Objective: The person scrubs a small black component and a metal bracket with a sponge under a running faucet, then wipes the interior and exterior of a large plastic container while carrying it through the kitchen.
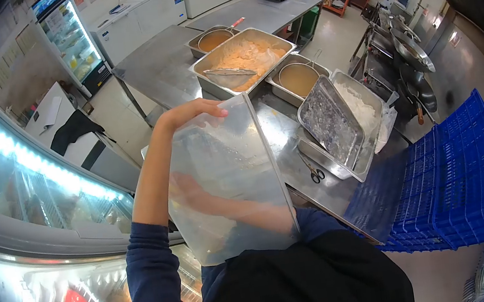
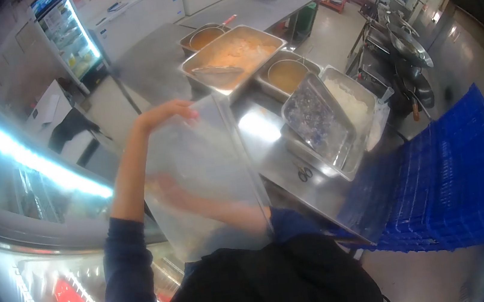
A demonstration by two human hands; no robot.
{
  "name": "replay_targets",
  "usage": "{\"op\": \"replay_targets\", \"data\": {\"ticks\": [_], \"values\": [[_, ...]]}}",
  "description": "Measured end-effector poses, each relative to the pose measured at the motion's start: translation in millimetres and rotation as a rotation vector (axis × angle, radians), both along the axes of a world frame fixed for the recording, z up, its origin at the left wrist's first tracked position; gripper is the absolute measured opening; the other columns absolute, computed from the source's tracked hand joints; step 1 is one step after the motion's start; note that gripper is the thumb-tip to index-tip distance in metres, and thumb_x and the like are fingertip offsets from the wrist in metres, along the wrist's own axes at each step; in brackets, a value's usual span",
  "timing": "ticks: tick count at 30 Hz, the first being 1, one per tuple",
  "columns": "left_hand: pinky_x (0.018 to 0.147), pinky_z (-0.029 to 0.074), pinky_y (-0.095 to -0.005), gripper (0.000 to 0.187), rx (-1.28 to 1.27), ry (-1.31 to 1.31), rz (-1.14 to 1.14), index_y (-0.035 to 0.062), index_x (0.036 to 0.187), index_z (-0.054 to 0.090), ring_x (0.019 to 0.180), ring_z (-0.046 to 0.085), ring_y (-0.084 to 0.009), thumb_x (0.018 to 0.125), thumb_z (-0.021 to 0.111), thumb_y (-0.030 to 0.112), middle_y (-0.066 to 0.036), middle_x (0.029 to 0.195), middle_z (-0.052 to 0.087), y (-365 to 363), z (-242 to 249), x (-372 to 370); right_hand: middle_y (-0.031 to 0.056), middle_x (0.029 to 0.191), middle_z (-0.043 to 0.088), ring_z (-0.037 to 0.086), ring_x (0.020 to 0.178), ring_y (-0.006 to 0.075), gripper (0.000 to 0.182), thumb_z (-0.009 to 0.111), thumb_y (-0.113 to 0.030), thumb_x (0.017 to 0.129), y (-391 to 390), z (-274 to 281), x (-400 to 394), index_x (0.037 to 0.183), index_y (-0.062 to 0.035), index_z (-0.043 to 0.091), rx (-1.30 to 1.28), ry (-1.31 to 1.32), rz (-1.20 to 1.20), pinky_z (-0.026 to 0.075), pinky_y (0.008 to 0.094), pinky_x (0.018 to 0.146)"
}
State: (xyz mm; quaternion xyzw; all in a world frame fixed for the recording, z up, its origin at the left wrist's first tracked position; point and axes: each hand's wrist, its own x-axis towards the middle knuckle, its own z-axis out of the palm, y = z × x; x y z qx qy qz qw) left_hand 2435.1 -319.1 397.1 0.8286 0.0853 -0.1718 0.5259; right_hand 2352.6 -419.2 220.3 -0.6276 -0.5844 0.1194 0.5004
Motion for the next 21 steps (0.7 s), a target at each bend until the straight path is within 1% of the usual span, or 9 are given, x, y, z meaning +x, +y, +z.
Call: {"op": "replay_targets", "data": {"ticks": [2, 5, 6, 8, 11, 14, 18, 20, 21], "values": [[0.094, 0.036, -0.0408, 0.071, -0.045, 0.005, -0.068, 0.0117, 0.126, 0.057, 0.109, 0.049, -0.0191, 0.070, 0.065, 0.054, -0.006, 0.116, 0.056, 2.1, -1.0, 1.2, 0.0171, 0.095, 0.053, 0.052, 0.090, 0.0300, 0.034, 0.063, -0.014, 0.082, -9.6, 30.1, -9.5, 0.111, -0.0010, 0.051, 0.044, 0.216, -0.068, 0.042, 0.0361, 0.082], [0.093, 0.037, -0.0368, 0.070, -0.014, -0.002, 0.032, 0.0095, 0.124, 0.057, 0.105, 0.051, -0.0175, 0.070, 0.065, 0.053, -0.006, 0.114, 0.057, -8.4, 17.5, -17.2, 0.0184, 0.097, 0.054, 0.054, 0.088, 0.0247, 0.038, 0.066, -0.020, 0.080, 28.0, -33.2, -17.4, 0.107, 0.0006, 0.051, 0.219, 0.547, 0.063, 0.044, 0.0346, 0.076], [0.093, 0.037, -0.0368, 0.070, -0.009, -0.003, 0.032, 0.0095, 0.124, 0.057, 0.105, 0.051, -0.0175, 0.070, 0.065, 0.053, -0.006, 0.114, 0.057, -8.6, 17.3, -19.5, 0.0184, 0.097, 0.054, 0.054, 0.088, 0.0247, 0.038, 0.066, -0.020, 0.080, 29.0, -40.3, -13.0, 0.107, 0.0006, 0.051, 0.223, 0.546, 0.065, 0.044, 0.0346, 0.076], [0.093, 0.036, -0.0325, 0.070, -0.022, -0.030, 0.061, 0.0072, 0.123, 0.057, 0.102, 0.052, -0.0166, 0.070, 0.066, 0.052, -0.006, 0.111, 0.058, -5.6, 15.1, -22.1, 0.0181, 0.097, 0.056, 0.056, 0.088, 0.0210, 0.039, 0.070, -0.022, 0.076, 24.3, -39.0, -4.9, 0.102, 0.0013, 0.053, -0.134, 0.220, -0.084, 0.046, 0.0321, 0.075], [0.094, 0.035, -0.0308, 0.071, -0.053, -0.032, 0.030, 0.0062, 0.123, 0.057, 0.103, 0.053, -0.0162, 0.070, 0.067, 0.052, -0.006, 0.112, 0.059, 14.3, -12.4, -9.4, 0.0159, 0.091, 0.057, 0.056, 0.084, 0.0219, 0.041, 0.072, -0.023, 0.072, 18.9, -14.9, -0.7, 0.099, 0.0007, 0.054, -0.296, 0.288, -0.121, 0.045, 0.0325, 0.075], [0.096, 0.034, -0.0314, 0.072, -0.014, -0.049, 0.010, 0.0056, 0.124, 0.057, 0.106, 0.051, -0.0169, 0.070, 0.067, 0.053, -0.007, 0.114, 0.059, 6.6, 8.8, -23.0, 0.0144, 0.090, 0.057, 0.055, 0.081, 0.0228, 0.039, 0.074, -0.024, 0.069, 19.4, -22.3, 1.9, 0.093, -0.0003, 0.054, -0.249, 0.341, -0.095, 0.044, 0.0359, 0.073], [0.098, 0.033, -0.0319, 0.074, -0.081, -0.033, 0.057, 0.0047, 0.124, 0.055, 0.106, 0.052, -0.0175, 0.070, 0.067, 0.054, -0.008, 0.116, 0.058, 28.6, -24.6, -13.6, 0.0134, 0.096, 0.056, 0.056, 0.088, 0.0253, 0.037, 0.071, -0.023, 0.073, -2.5, -10.8, -0.1, 0.097, -0.0010, 0.055, -0.303, 0.285, -0.040, 0.044, 0.0378, 0.078], [0.098, 0.034, -0.0340, 0.078, 0.075, -0.085, 0.124, 0.0027, 0.125, 0.053, 0.105, 0.052, -0.0186, 0.069, 0.066, 0.056, -0.009, 0.119, 0.056, 20.1, -23.5, -8.2, 0.0127, 0.103, 0.054, 0.054, 0.096, 0.0283, 0.031, 0.067, -0.020, 0.079, 10.3, -15.6, -3.0, 0.103, -0.0023, 0.056, 0.182, 0.208, -0.179, 0.044, 0.0383, 0.081], [0.098, 0.034, -0.0340, 0.078, 0.075, -0.090, 0.132, 0.0027, 0.125, 0.053, 0.105, 0.052, -0.0186, 0.069, 0.066, 0.056, -0.009, 0.119, 0.056, 18.5, -21.1, -7.0, 0.0127, 0.103, 0.054, 0.054, 0.096, 0.0283, 0.031, 0.067, -0.020, 0.079, 10.6, -19.2, -3.8, 0.103, -0.0023, 0.056, 0.182, 0.203, -0.170, 0.044, 0.0383, 0.081]]}}
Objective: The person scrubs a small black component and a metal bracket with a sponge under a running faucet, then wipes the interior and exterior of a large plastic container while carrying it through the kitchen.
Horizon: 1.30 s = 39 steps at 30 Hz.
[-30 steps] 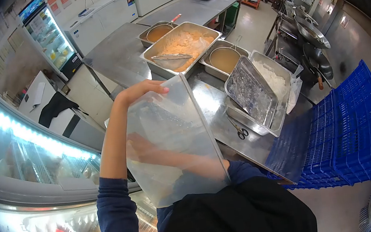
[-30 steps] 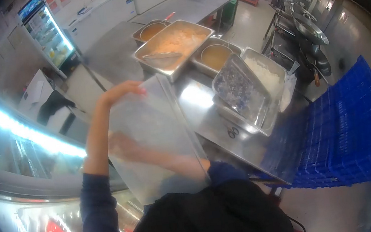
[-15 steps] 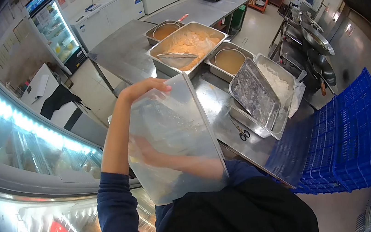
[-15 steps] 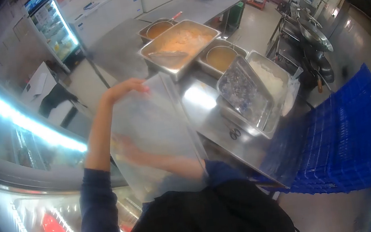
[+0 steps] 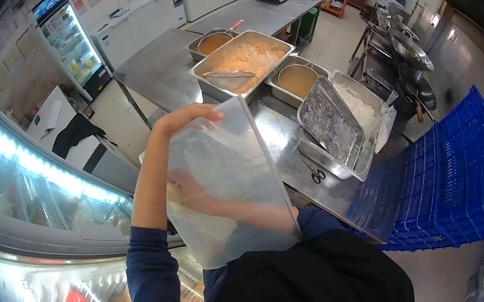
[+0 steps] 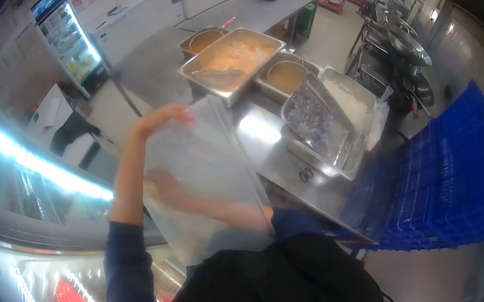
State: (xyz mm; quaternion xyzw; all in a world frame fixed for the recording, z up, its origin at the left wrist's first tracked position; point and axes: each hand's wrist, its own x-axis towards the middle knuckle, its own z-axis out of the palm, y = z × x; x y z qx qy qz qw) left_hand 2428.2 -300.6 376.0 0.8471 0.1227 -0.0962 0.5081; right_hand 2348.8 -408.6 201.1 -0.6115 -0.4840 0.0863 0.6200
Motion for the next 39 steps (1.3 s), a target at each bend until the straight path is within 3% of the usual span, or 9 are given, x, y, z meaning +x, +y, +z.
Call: {"op": "replay_targets", "data": {"ticks": [3, 6, 15, 20, 27, 30, 32, 35, 39], "values": [[0.097, 0.035, -0.0359, 0.082, -0.066, 0.096, -0.100, 0.0030, 0.128, 0.051, 0.107, 0.052, -0.0190, 0.069, 0.066, 0.057, -0.009, 0.121, 0.055, -25.7, 37.2, -11.3, 0.0124, 0.105, 0.052, 0.053, 0.099, 0.0298, 0.028, 0.063, -0.015, 0.083, -15.7, 18.1, -2.1, 0.108, -0.0048, 0.057, -0.157, 0.114, 0.116, 0.043, 0.0378, 0.083], [0.097, 0.036, -0.0374, 0.079, -0.094, 0.051, -0.131, 0.0060, 0.129, 0.052, 0.108, 0.051, -0.0189, 0.069, 0.066, 0.057, -0.008, 0.119, 0.056, -14.8, 24.3, -5.1, 0.0120, 0.105, 0.052, 0.053, 0.098, 0.0303, 0.029, 0.063, -0.014, 0.083, -20.7, 3.4, 4.4, 0.111, -0.0062, 0.057, 0.100, -0.250, 0.222, 0.044, 0.0376, 0.084], [0.095, 0.037, -0.0375, 0.072, -0.102, 0.089, -0.148, 0.0088, 0.121, 0.060, 0.112, 0.048, -0.0189, 0.067, 0.067, 0.056, -0.007, 0.117, 0.056, -16.1, 10.9, 10.8, 0.0127, 0.107, 0.057, 0.056, 0.098, 0.0285, 0.038, 0.065, -0.009, 0.079, 1.7, -32.4, 2.7, 0.116, -0.0056, 0.055, -0.003, -0.120, 0.056, 0.043, 0.0354, 0.090], [0.096, 0.036, -0.0376, 0.066, -0.096, 0.098, -0.121, 0.0093, 0.117, 0.061, 0.106, 0.051, -0.0180, 0.068, 0.066, 0.054, -0.006, 0.117, 0.056, -23.2, 22.6, 1.3, 0.0153, 0.119, 0.057, 0.054, 0.110, 0.0287, 0.050, 0.065, -0.008, 0.078, -0.2, 6.9, 10.9, 0.125, -0.0030, 0.048, -0.243, 0.103, 0.258, 0.041, 0.0351, 0.095], [0.096, 0.035, -0.0353, 0.064, -0.101, 0.076, -0.103, 0.0084, 0.117, 0.061, 0.103, 0.053, -0.0166, 0.070, 0.065, 0.052, -0.004, 0.112, 0.058, -19.6, 26.0, -9.1, 0.0177, 0.118, 0.057, 0.055, 0.108, 0.0277, 0.052, 0.065, -0.011, 0.079, 8.1, 2.0, 4.9, 0.126, -0.0013, 0.045, -0.037, 0.159, 0.389, 0.041, 0.0347, 0.092], [0.096, 0.034, -0.0326, 0.060, -0.098, 0.034, -0.133, 0.0076, 0.116, 0.061, 0.106, 0.051, -0.0160, 0.073, 0.064, 0.049, -0.005, 0.111, 0.060, -9.1, 20.7, -13.9, 0.0189, 0.110, 0.058, 0.056, 0.101, 0.0324, 0.045, 0.063, -0.011, 0.078, 8.8, 25.9, -4.6, 0.119, 0.0001, 0.048, -0.318, 0.211, 0.298, 0.043, 0.0377, 0.086], [0.098, 0.032, -0.0310, 0.059, -0.158, 0.011, -0.120, 0.0070, 0.117, 0.062, 0.110, 0.050, -0.0164, 0.074, 0.064, 0.047, -0.006, 0.112, 0.061, 5.8, 6.4, -13.9, 0.0191, 0.099, 0.058, 0.055, 0.091, 0.0388, 0.037, 0.061, -0.011, 0.076, 5.4, 40.5, -3.4, 0.109, 0.0009, 0.049, -0.435, 0.066, 0.274, 0.044, 0.0417, 0.081], [0.099, 0.030, -0.0313, 0.059, -0.211, -0.006, -0.042, 0.0063, 0.118, 0.062, 0.112, 0.049, -0.0177, 0.075, 0.064, 0.046, -0.006, 0.113, 0.061, 5.0, 9.7, -23.7, 0.0191, 0.096, 0.055, 0.052, 0.091, 0.0420, 0.035, 0.059, -0.011, 0.074, 6.4, -6.7, -3.1, 0.105, 0.0007, 0.049, -0.393, -0.033, 0.256, 0.043, 0.0437, 0.082], [0.099, 0.032, -0.0314, 0.058, -0.108, -0.063, -0.121, 0.0055, 0.118, 0.062, 0.112, 0.049, -0.0169, 0.076, 0.063, 0.045, -0.006, 0.113, 0.061, 24.8, -12.8, -12.3, 0.0176, 0.104, 0.055, 0.052, 0.101, 0.0366, 0.039, 0.061, -0.014, 0.073, 16.1, -67.9, 6.2, 0.108, -0.0016, 0.050, -0.144, -0.376, 0.117, 0.043, 0.0435, 0.087]]}}
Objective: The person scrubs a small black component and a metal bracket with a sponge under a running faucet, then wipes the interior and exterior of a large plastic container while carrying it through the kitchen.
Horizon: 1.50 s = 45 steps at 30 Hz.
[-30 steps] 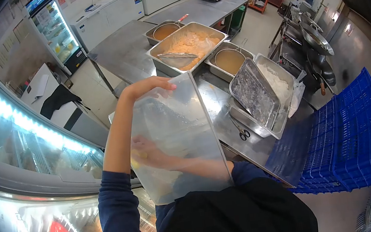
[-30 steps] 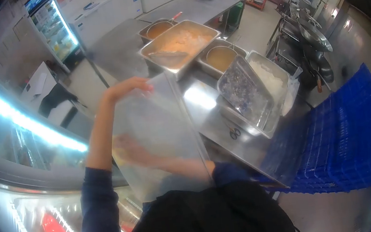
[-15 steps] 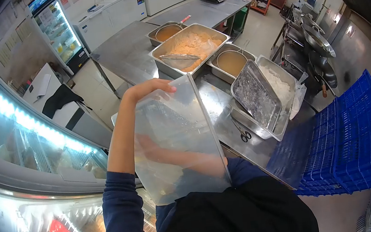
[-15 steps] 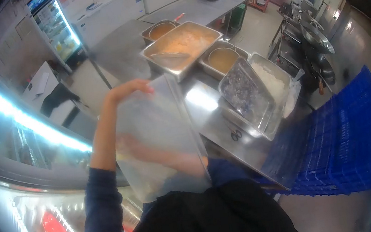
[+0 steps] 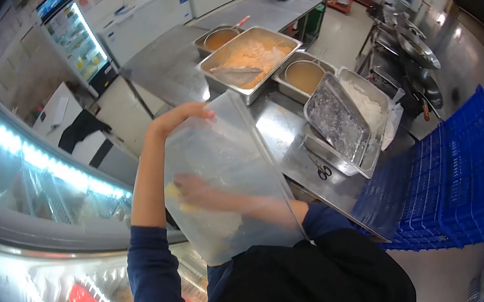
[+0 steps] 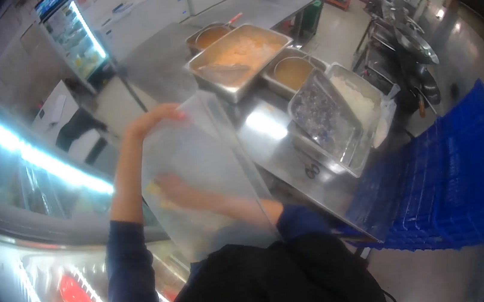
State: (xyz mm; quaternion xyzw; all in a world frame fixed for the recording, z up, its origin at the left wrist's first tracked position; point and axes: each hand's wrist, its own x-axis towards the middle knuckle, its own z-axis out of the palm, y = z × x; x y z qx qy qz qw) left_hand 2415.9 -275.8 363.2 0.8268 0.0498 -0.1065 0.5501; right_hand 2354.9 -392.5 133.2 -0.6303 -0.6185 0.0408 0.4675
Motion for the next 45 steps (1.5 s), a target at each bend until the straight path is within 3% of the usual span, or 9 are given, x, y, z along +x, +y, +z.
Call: {"op": "replay_targets", "data": {"ticks": [5, 7, 16, 18, 24, 30, 32, 39, 45], "values": [[0.091, 0.037, -0.0311, 0.056, -0.078, -0.042, -0.002, 0.0112, 0.110, 0.066, 0.101, 0.053, -0.0135, 0.074, 0.062, 0.054, -0.004, 0.105, 0.063, 9.0, -5.3, -7.7, 0.0125, 0.107, 0.063, 0.060, 0.099, 0.0267, 0.033, 0.066, -0.023, 0.081, -74.3, 88.5, 56.1, 0.108, -0.0038, 0.061, -0.129, 0.059, -0.088, 0.047, 0.0365, 0.086], [0.093, 0.036, -0.0331, 0.068, -0.020, 0.048, 0.074, 0.0120, 0.116, 0.063, 0.104, 0.052, -0.0180, 0.067, 0.065, 0.060, -0.005, 0.112, 0.061, -1.2, 8.8, -15.2, 0.0036, 0.094, 0.064, 0.061, 0.084, 0.0106, 0.026, 0.063, -0.018, 0.087, -98.0, 130.9, 68.0, 0.108, -0.0033, 0.060, -0.256, 0.671, 0.066, 0.049, 0.0249, 0.073], [0.100, 0.034, -0.0382, 0.091, 0.063, 0.033, -0.031, 0.0083, 0.126, 0.056, 0.111, 0.050, -0.0251, 0.059, 0.069, 0.069, -0.013, 0.118, 0.058, -37.2, 24.1, 9.3, 0.0078, 0.119, 0.054, 0.055, 0.106, 0.0167, 0.040, 0.053, -0.022, 0.093, -12.9, 110.4, 35.4, 0.125, 0.0009, 0.047, 0.209, 0.881, 0.135, 0.044, 0.0304, 0.089], [0.100, 0.034, -0.0380, 0.093, 0.059, 0.022, -0.062, 0.0073, 0.127, 0.054, 0.112, 0.050, -0.0262, 0.058, 0.069, 0.069, -0.015, 0.118, 0.057, -42.7, 30.0, 13.4, 0.0097, 0.127, 0.049, 0.051, 0.112, 0.0185, 0.047, 0.052, -0.026, 0.094, -12.8, 131.0, 8.3, 0.131, 0.0010, 0.041, 0.132, 1.598, 0.445, 0.042, 0.0317, 0.092], [0.090, 0.044, -0.0322, 0.094, 0.058, -0.116, -0.005, 0.0051, 0.130, 0.050, 0.110, 0.052, -0.0258, 0.059, 0.073, 0.063, -0.017, 0.125, 0.052, -41.4, 19.4, 6.6, 0.0093, 0.124, 0.054, 0.053, 0.109, 0.0181, 0.046, 0.048, -0.026, 0.096, -80.2, 86.0, -4.1, 0.131, 0.0028, 0.042, -0.907, 1.035, 0.518, 0.044, 0.0306, 0.092], [0.088, 0.044, -0.0327, 0.085, 0.025, -0.110, 0.010, 0.0077, 0.128, 0.052, 0.108, 0.054, -0.0244, 0.064, 0.072, 0.059, -0.015, 0.133, 0.046, -53.0, 18.8, 7.6, 0.0144, 0.127, 0.054, 0.048, 0.119, 0.0236, 0.045, 0.052, -0.028, 0.093, -40.2, 82.7, 27.0, 0.125, 0.0031, 0.052, -0.495, 1.360, 0.465, 0.037, 0.0348, 0.099], [0.110, 0.021, -0.0360, 0.078, 0.145, -0.389, -0.262, 0.0014, 0.136, 0.041, 0.133, 0.031, -0.0286, 0.080, 0.059, 0.053, -0.018, 0.144, 0.033, -44.2, 18.7, 15.9, 0.0103, 0.110, 0.062, 0.059, 0.099, 0.0156, 0.036, 0.051, -0.025, 0.093, -43.8, 120.0, 17.0, 0.112, 0.0034, 0.061, -0.294, 1.463, 0.464, 0.044, 0.0289, 0.088], [0.111, 0.019, -0.0352, 0.084, 0.141, -0.434, -0.334, 0.0016, 0.138, 0.037, 0.135, 0.026, -0.0278, 0.078, 0.060, 0.056, -0.018, 0.147, 0.029, -29.5, 1.6, 31.4, 0.0107, 0.103, 0.065, 0.058, 0.097, 0.0141, 0.028, 0.066, -0.016, 0.084, -106.4, 72.9, -12.5, 0.105, 0.0015, 0.064, -1.000, 0.623, 0.672, 0.047, 0.0292, 0.083], [0.107, 0.027, -0.0360, 0.082, 0.484, -0.582, -0.238, 0.0047, 0.135, 0.044, 0.130, 0.036, -0.0301, 0.075, 0.064, 0.056, -0.018, 0.141, 0.039, -38.9, 17.1, 28.1, 0.0093, 0.096, 0.067, 0.061, 0.085, 0.0135, 0.024, 0.064, -0.016, 0.085, -80.0, 104.6, -0.8, 0.100, 0.0025, 0.066, -0.532, 1.394, 0.428, 0.048, 0.0269, 0.078]]}}
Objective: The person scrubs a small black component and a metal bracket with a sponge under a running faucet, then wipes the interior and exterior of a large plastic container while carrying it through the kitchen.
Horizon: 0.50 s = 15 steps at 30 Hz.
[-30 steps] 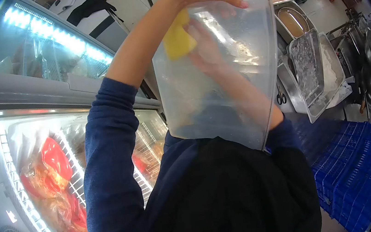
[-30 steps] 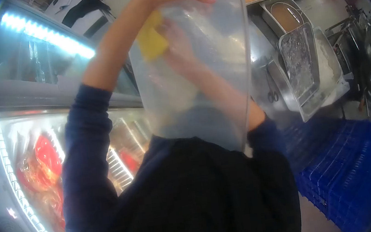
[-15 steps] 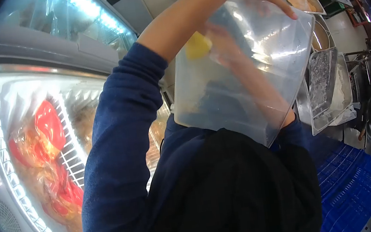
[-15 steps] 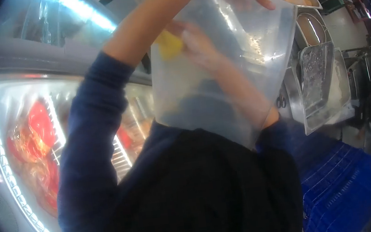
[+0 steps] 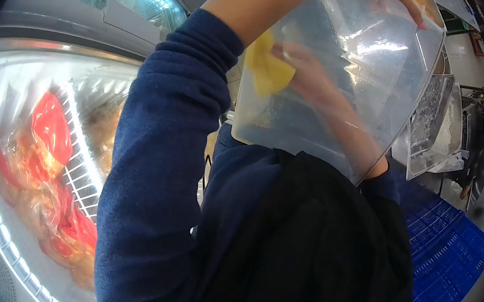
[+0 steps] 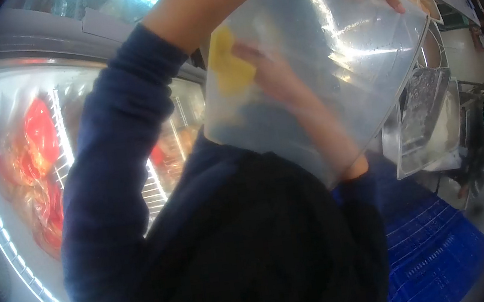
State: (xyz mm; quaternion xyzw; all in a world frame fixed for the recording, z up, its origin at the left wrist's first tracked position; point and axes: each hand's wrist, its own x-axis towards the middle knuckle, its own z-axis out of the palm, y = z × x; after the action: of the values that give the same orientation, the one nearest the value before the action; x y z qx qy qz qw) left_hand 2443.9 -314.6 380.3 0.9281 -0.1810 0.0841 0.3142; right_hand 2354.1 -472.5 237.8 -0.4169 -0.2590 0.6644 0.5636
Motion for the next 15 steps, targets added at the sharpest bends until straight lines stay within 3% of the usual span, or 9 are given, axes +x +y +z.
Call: {"op": "replay_targets", "data": {"ticks": [2, 3, 5, 7, 9, 10, 12, 13, 15], "values": [[0.108, 0.026, -0.0374, 0.080, -0.073, 0.059, -0.055, 0.0073, 0.135, 0.044, 0.130, 0.035, -0.0306, 0.075, 0.063, 0.056, -0.017, 0.141, 0.039, 3.2, -0.7, -1.7, 0.0083, 0.094, 0.066, 0.061, 0.083, 0.0127, 0.024, 0.061, -0.017, 0.087, -20.1, -28.4, -10.3, 0.100, 0.0017, 0.066, -0.049, -0.424, 0.239, 0.047, 0.0279, 0.077], [0.109, 0.025, -0.0388, 0.078, -0.138, 0.111, -0.105, 0.0099, 0.135, 0.045, 0.131, 0.034, -0.0312, 0.075, 0.063, 0.056, -0.016, 0.141, 0.040, 6.4, 1.4, -3.8, 0.0083, 0.094, 0.066, 0.061, 0.083, 0.0127, 0.024, 0.061, -0.017, 0.087, -30.5, -32.4, -15.5, 0.100, 0.0017, 0.066, -0.057, -0.424, 0.240, 0.047, 0.0279, 0.077], [0.110, 0.022, -0.0415, 0.076, -0.170, 0.129, -0.086, 0.0128, 0.136, 0.045, 0.133, 0.031, -0.0319, 0.076, 0.062, 0.056, -0.016, 0.142, 0.038, -8.7, 17.6, -39.0, 0.0077, 0.094, 0.065, 0.058, 0.086, 0.0118, 0.023, 0.059, -0.019, 0.088, -50.7, -31.3, -32.5, 0.098, 0.0012, 0.066, 0.113, -0.780, 0.553, 0.046, 0.0279, 0.076], [0.111, 0.020, -0.0442, 0.074, -0.201, 0.155, -0.068, 0.0157, 0.137, 0.044, 0.135, 0.029, -0.0327, 0.076, 0.061, 0.055, -0.016, 0.144, 0.037, -13.0, 12.4, -43.4, 0.0072, 0.094, 0.064, 0.057, 0.087, 0.0119, 0.023, 0.058, -0.019, 0.088, -53.5, -42.5, -37.7, 0.096, 0.0012, 0.065, 0.117, -0.669, 0.620, 0.045, 0.0273, 0.077], [0.112, 0.015, -0.0479, 0.075, -0.222, 0.203, -0.221, 0.0191, 0.138, 0.044, 0.138, 0.022, -0.0331, 0.076, 0.061, 0.057, -0.016, 0.146, 0.032, -1.4, -11.2, 12.3, 0.0067, 0.094, 0.062, 0.056, 0.089, 0.0120, 0.022, 0.057, -0.018, 0.088, -59.8, -49.9, -40.2, 0.095, 0.0012, 0.064, 0.119, -0.555, 0.682, 0.044, 0.0268, 0.078], [0.112, 0.014, -0.0479, 0.077, -0.295, 0.632, -0.179, 0.0184, 0.138, 0.043, 0.139, 0.020, -0.0331, 0.075, 0.062, 0.058, -0.016, 0.147, 0.031, 4.1, -7.5, 90.5, 0.0072, 0.093, 0.061, 0.056, 0.089, 0.0131, 0.021, 0.057, -0.017, 0.088, -61.7, -51.7, -37.8, 0.094, 0.0016, 0.064, 0.216, -0.554, 0.725, 0.044, 0.0269, 0.079], [0.112, 0.013, -0.0479, 0.082, -0.277, 1.454, 0.165, 0.0170, 0.138, 0.042, 0.140, 0.016, -0.0330, 0.072, 0.063, 0.061, -0.015, 0.148, 0.028, 12.7, 1.0, 236.6, 0.0077, 0.092, 0.060, 0.055, 0.089, 0.0141, 0.020, 0.056, -0.016, 0.088, -65.8, -48.9, -21.7, 0.094, 0.0019, 0.064, 0.318, -0.555, 0.777, 0.043, 0.0270, 0.081], [0.112, 0.012, -0.0477, 0.083, -0.355, 1.094, 0.117, 0.0160, 0.138, 0.043, 0.140, 0.015, -0.0330, 0.071, 0.063, 0.062, -0.016, 0.149, 0.026, 5.9, 3.2, 147.2, 0.0078, 0.093, 0.060, 0.055, 0.090, 0.0152, 0.020, 0.055, -0.015, 0.088, -72.1, -40.5, -5.0, 0.093, 0.0015, 0.064, 0.285, -0.525, 0.857, 0.043, 0.0276, 0.082], [0.112, 0.010, -0.0473, 0.086, -0.238, 0.250, 0.097, 0.0139, 0.137, 0.044, 0.140, 0.014, -0.0329, 0.070, 0.063, 0.065, -0.016, 0.150, 0.024, -17.9, 17.7, -68.5, 0.0078, 0.093, 0.060, 0.055, 0.090, 0.0163, 0.019, 0.054, -0.015, 0.088, -83.0, -24.4, 15.0, 0.092, 0.0011, 0.064, 0.252, -0.479, 0.947, 0.042, 0.0282, 0.082]]}}
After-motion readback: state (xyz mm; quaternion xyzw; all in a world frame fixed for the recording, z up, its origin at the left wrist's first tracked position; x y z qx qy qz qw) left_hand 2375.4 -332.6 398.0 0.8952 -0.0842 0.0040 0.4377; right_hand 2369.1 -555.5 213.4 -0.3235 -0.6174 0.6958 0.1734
